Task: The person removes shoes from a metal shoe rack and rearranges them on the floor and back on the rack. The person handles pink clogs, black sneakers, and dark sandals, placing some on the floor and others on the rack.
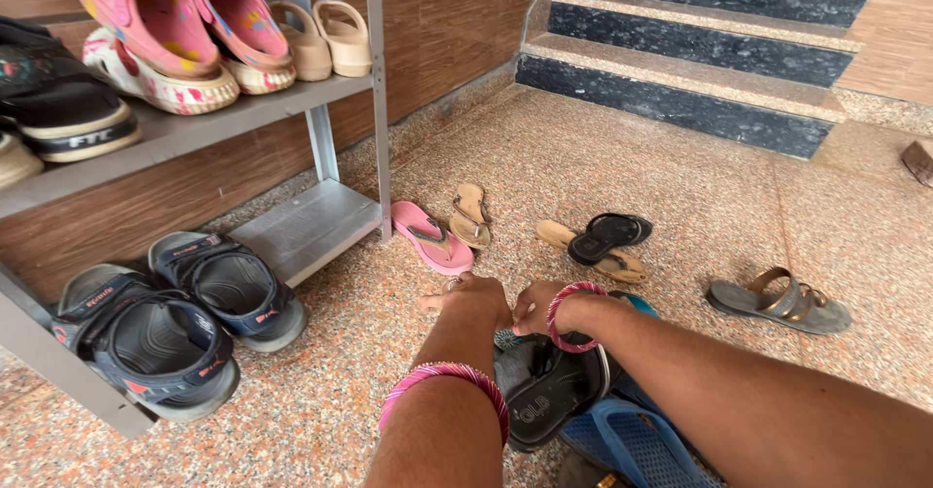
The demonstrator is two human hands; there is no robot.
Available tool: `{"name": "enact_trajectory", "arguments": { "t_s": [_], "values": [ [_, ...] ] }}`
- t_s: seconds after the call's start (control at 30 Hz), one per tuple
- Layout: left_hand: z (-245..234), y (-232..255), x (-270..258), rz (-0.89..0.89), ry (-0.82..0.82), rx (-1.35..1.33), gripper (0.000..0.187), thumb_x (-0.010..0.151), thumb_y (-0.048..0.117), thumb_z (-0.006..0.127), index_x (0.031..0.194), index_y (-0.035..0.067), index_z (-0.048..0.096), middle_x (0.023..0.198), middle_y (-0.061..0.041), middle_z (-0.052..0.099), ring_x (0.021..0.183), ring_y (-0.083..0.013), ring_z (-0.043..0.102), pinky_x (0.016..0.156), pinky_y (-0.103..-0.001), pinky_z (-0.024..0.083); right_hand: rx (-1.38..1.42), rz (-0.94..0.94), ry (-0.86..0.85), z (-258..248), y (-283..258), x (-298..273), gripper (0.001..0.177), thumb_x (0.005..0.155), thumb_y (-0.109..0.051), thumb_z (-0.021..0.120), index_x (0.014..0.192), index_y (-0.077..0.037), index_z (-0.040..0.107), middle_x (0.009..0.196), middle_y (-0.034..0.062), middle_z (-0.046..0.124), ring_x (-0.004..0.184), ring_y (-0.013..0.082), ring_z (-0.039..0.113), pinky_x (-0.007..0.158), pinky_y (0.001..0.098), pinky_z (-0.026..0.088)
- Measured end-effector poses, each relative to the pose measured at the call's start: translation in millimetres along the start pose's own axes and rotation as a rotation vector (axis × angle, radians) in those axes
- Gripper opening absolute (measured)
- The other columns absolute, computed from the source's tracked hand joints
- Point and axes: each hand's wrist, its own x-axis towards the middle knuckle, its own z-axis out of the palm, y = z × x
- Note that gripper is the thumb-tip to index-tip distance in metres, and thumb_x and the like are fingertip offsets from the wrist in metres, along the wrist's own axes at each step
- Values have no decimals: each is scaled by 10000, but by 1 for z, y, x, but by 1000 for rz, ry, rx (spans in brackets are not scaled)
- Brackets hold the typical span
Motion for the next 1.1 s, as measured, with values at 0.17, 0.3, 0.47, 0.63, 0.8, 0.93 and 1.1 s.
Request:
{"name": "enact_trajectory", "arguments": {
  "t_s": [0.17, 0.3, 0.47, 0.63, 0.8, 0.93, 1.1],
  "values": [
    [13, 9, 6, 1, -67, 66, 750, 863, 259, 828, 1523, 108, 506, 1672, -177, 281, 1531, -443, 283, 1138, -813, 227, -78, -101, 20, 7, 9, -13, 288, 754, -330, 811, 988, -165, 834, 1033, 65, 815, 1021, 242, 756, 963, 339, 547],
    [24, 5, 16, -29, -83, 45, 764, 859, 208, 824, 1539, 128, 484, 1682, -176, 260, 1540, -447, 264, 1136, -815, 236, -114, -99, -4, 16, -2, -19, 305, 789, -336, 794, 1057, -189, 806, 1087, 97, 775, 1084, 284, 718, 986, 374, 527],
    [35, -2, 26, -68, -102, 26, 777, 893, 205, 788, 1575, 137, 422, 1712, -132, 197, 1548, -438, 247, 1139, -823, 211, -162, 28, -43, 13, -41, -25, 401, 798, -316, 784, 1192, -244, 770, 1198, 128, 729, 1180, 321, 662, 1041, 413, 490],
    [49, -14, 21, -142, -109, -54, 744, 947, 237, 718, 1599, 138, 373, 1728, -93, 152, 1557, -422, 224, 1126, -816, 251, -334, 121, -191, 15, -81, -42, 536, 825, -400, 817, 1294, -184, 669, 1317, 90, 667, 1277, 281, 616, 1139, 509, 383],
    [58, -28, 22, -233, -192, -153, 756, 943, 167, 736, 1604, 180, 369, 1733, -102, 113, 1558, -430, 232, 1130, -747, 332, -454, 102, -210, 24, -93, -34, 478, 838, -300, 798, 1289, -209, 668, 1334, 89, 684, 1267, 276, 643, 1171, 537, 321],
    [90, -48, 56, -205, -162, -231, 674, 962, 128, 689, 1574, 211, 419, 1694, -156, 191, 1475, -433, 375, 1117, -680, 410, -326, 82, -92, 52, -75, -7, 351, 912, -213, 744, 1256, -180, 679, 1335, 116, 648, 1265, 291, 621, 1151, 549, 333],
    [135, -82, 129, -72, -28, -93, 531, 940, 171, 686, 1453, 129, 557, 1488, -193, 553, 1291, -380, 627, 1048, -523, 533, 272, 110, 58, 77, -55, 46, 220, 890, -162, 704, 1090, -181, 794, 1141, 94, 788, 1034, 217, 772, 967, 367, 574]
  ]
}}
